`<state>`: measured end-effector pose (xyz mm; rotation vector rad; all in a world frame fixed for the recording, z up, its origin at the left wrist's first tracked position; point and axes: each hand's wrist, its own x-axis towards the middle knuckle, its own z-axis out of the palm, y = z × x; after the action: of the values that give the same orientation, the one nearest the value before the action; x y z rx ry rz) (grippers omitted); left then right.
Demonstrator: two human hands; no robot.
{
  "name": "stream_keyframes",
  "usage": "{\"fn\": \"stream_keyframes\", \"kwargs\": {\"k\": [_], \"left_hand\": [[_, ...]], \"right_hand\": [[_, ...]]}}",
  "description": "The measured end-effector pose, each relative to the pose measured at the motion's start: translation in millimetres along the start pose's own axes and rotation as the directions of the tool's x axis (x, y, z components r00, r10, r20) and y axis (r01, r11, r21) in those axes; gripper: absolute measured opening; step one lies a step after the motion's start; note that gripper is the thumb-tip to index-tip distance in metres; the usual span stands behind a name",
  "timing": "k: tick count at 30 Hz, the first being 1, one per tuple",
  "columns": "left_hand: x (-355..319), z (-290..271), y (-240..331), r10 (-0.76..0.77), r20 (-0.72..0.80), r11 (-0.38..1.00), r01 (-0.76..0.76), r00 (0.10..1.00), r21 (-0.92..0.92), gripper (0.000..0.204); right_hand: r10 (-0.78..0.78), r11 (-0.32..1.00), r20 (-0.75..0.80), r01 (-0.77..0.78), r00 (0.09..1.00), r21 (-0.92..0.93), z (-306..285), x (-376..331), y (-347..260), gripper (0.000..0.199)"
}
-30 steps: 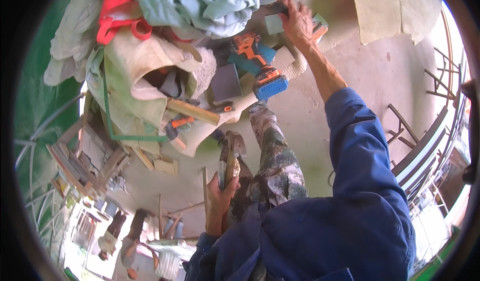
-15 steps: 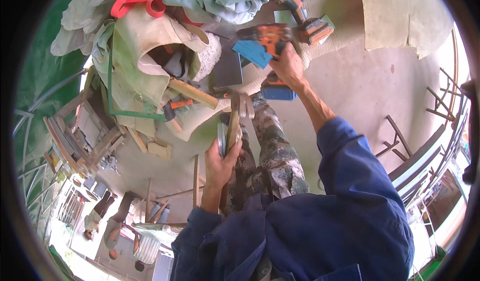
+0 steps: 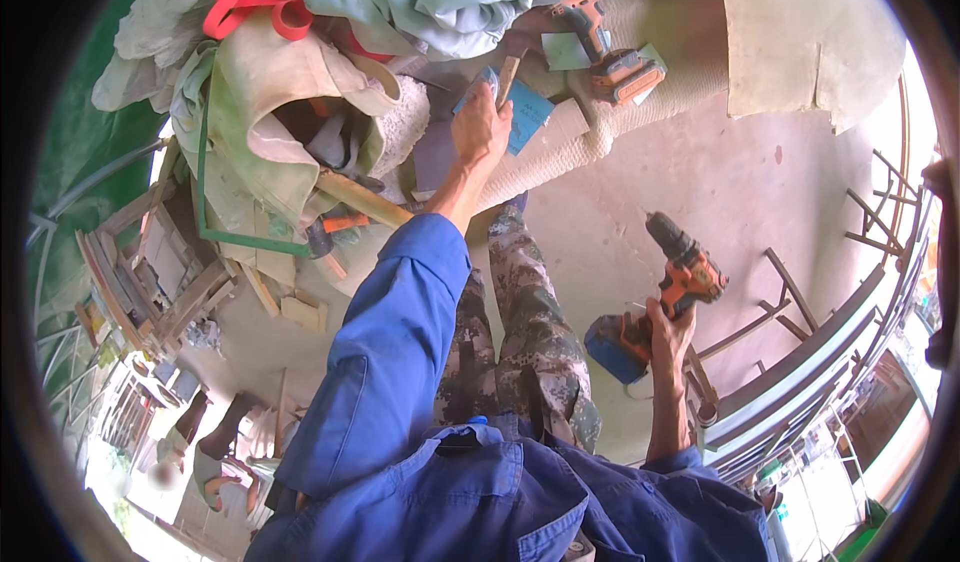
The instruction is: The person installs ornate gold decorative plates onto a large red curved surface. They use a cordless drill to create pilot holes, then hammer nails into the plates to secure them. The person also handles a hammer, nails, and a measuring square during the process.
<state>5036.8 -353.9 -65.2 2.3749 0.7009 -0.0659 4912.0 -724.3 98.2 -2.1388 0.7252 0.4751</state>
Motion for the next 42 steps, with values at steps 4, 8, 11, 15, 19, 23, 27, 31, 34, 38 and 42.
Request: {"fn": "stream_keyframes", "kwargs": {"k": [4, 8, 11, 15, 19, 23, 27, 31, 34, 38, 42], "left_hand": [[-6.0, 26.8, -19.7, -0.018, 0.038, 0.99, 0.024, 0.999, -0.141, 0.041], [-35.3, 2.5, -16.0, 0.018, 0.126, 0.979, 0.008, 0.992, -0.202, 0.064], [-69.7, -36.8, -8.3, -0.122, 0.201, 0.847, 0.208, 0.972, -0.49, 0.066], [-153.4, -136.7, 61.7, 0.106, 0.484, 0.282, 0.44, 0.869, -0.852, 0.075], [-216.1, -216.4, 108.0, 0.344, 0.411, -0.401, 0.527, 0.845, -0.749, 0.082], [-270.0, -286.6, 90.6, 0.373, 0.214, -0.65, 0.419, 0.903, -0.634, 0.068], [-306.6, -335.9, 53.6, 0.265, 0.212, -0.65, 0.336, 0.941, -0.681, 0.053], [-335.3, -358.6, 23.3, 0.194, 0.228, -0.639, 0.299, 0.954, -0.709, 0.047], [-355.2, -370.0, 10.5, 0.216, 0.211, -0.65, 0.301, 0.953, -0.698, 0.047], [-369.1, -377.3, 3.3, 0.312, 0.185, -0.644, 0.35, 0.932, -0.68, 0.038], [-392.3, -387.6, 14.4, 0.231, 0.255, -0.502, 0.339, 0.939, -0.795, 0.037]], "right_hand": [[-0.011, 0.982, 0.047, 0.002, 0.999, 0.187, 1.7, -31.4, -11.0, 0.044], [-0.033, 0.947, 0.221, -0.04, 0.975, 0.319, -8.7, -59.8, -46.5, 0.051], [-0.225, 0.731, 0.43, -0.14, 0.874, 0.668, -5.1, -69.2, -84.1, 0.05], [-0.245, 0.88, 0.42, 0.018, 0.874, 0.474, 23.2, -97.9, -120.5, 0.028], [-0.451, 0.837, 0.382, 0.235, 0.807, 0.493, 34.4, -169.0, -122.6, 0.03], [-0.76, 0.646, 0.378, 0.676, 0.528, 0.355, 53.8, -239.0, -115.8, 0.031], [-0.936, 0.091, 0.35, 0.986, 0.037, 0.137, 81.2, -284.3, -119.6, 0.03], [-0.928, 0.047, 0.371, 0.975, -0.038, 0.219, 96.8, -319.4, -106.5, 0.029], [-0.915, 0.156, 0.404, 0.934, 0.013, 0.322, 104.0, -338.7, -91.2, 0.028], [-0.875, 0.321, 0.475, 0.847, 0.095, 0.423, 102.6, -353.8, -81.7, 0.027], [-0.834, 0.511, 0.466, 0.734, 0.297, 0.447, 106.2, -371.7, -63.1, 0.02]]}}
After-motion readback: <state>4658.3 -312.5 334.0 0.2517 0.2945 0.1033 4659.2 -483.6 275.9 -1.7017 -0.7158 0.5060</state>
